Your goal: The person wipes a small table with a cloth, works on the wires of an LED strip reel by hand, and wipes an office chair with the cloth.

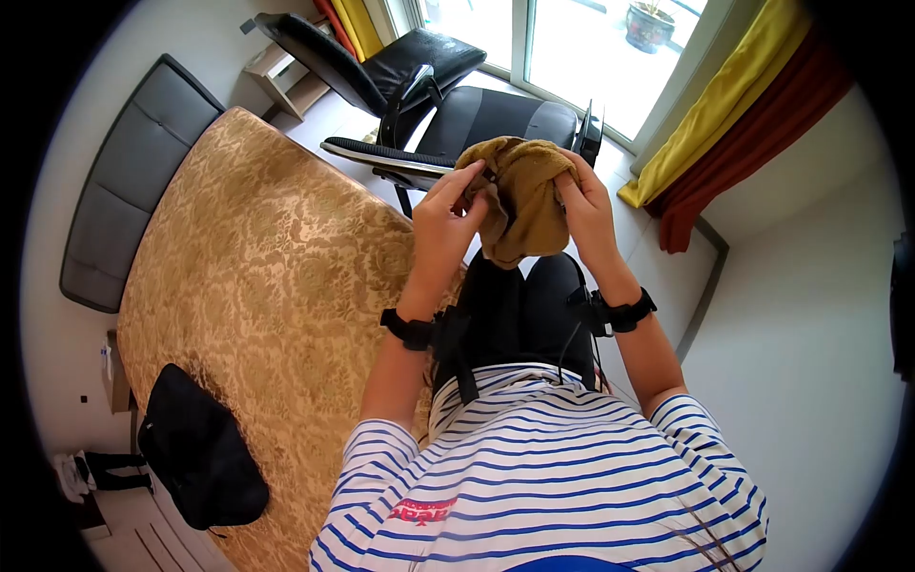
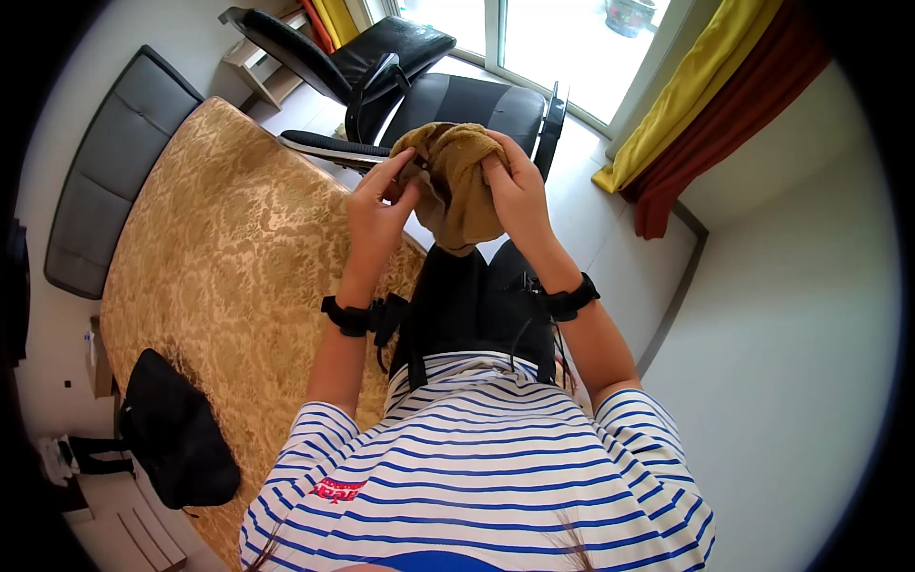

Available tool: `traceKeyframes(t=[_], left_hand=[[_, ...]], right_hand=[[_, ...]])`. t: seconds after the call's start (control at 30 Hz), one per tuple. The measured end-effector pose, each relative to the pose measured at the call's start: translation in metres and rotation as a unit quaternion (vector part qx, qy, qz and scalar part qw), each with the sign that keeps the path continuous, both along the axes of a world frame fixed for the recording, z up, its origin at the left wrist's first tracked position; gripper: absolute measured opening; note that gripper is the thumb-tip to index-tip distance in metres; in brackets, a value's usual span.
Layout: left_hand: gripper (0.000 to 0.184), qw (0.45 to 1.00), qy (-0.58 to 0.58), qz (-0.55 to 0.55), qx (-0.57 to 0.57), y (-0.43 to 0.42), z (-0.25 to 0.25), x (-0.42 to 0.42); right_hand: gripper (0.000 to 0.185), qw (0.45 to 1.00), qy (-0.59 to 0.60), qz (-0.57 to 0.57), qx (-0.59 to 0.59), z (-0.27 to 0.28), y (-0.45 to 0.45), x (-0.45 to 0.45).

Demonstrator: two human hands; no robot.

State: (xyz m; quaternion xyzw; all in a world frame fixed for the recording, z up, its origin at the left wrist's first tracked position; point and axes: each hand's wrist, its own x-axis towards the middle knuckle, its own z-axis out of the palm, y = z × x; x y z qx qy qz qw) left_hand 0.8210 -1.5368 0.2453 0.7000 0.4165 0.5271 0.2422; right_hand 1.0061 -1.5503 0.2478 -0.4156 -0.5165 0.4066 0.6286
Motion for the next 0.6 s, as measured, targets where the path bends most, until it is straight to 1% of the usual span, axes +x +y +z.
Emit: traceKeyframes(t=[0.07, 0.13, 0.2, 0.27, 0.33, 0.37, 0.43, 0.47, 0.5, 0.53, 0.6], left_hand=[[0.035, 0.998, -0.050, 0.006, -0.047, 0.001, 0.005, -0.011], [0.033, 0.988, -0.108, 0.028, -0.111, 0.005, 0.017, -0.031], [0.028, 0.987, -0.148, 0.025, -0.051, 0.024, 0.029, -0.052], [0.028, 0.979, -0.201, 0.026, -0.011, 0.042, 0.059, -0.070], [0.032, 0.987, -0.151, 0.057, -0.004, 0.061, 0.095, -0.084], [0.032, 0.987, -0.151, 0.057, -0.001, 0.078, 0.103, -0.087], [0.036, 0.992, -0.101, 0.033, 0.062, 0.115, 0.116, -0.089], [0.034, 0.977, 0.086, 0.141, 0.135, 0.125, 0.114, -0.087], [0.034, 0.961, 0.170, 0.141, 0.169, 0.127, 0.102, -0.085], [0.033, 0.935, 0.249, 0.142, 0.208, 0.123, 0.097, -0.075], [0.030, 0.936, 0.323, 0.068, 0.122, 0.107, 0.084, -0.060]], right_hand=[[0.028, 1.000, 0.010, 0.009, -0.004, 0.006, -0.004, 0.002], [0.028, 0.999, -0.020, -0.026, 0.026, 0.010, -0.005, 0.004], [0.027, 0.997, -0.036, -0.045, 0.048, 0.016, -0.003, 0.009], [0.026, 0.989, -0.057, -0.112, 0.076, 0.033, 0.004, 0.015], [0.025, 0.979, -0.104, -0.149, 0.089, 0.050, 0.015, 0.018], [0.028, 0.976, -0.125, -0.152, 0.094, 0.058, 0.022, 0.016], [0.030, 0.972, -0.145, -0.154, 0.097, 0.060, 0.039, 0.015], [0.036, 0.945, -0.256, -0.163, 0.121, 0.053, 0.047, 0.016], [0.043, 0.904, -0.364, -0.171, 0.146, 0.044, 0.053, 0.017], [0.055, 0.887, -0.414, -0.165, 0.120, 0.035, 0.049, 0.016], [0.060, 0.866, -0.453, -0.169, 0.128, 0.024, 0.036, 0.013]])
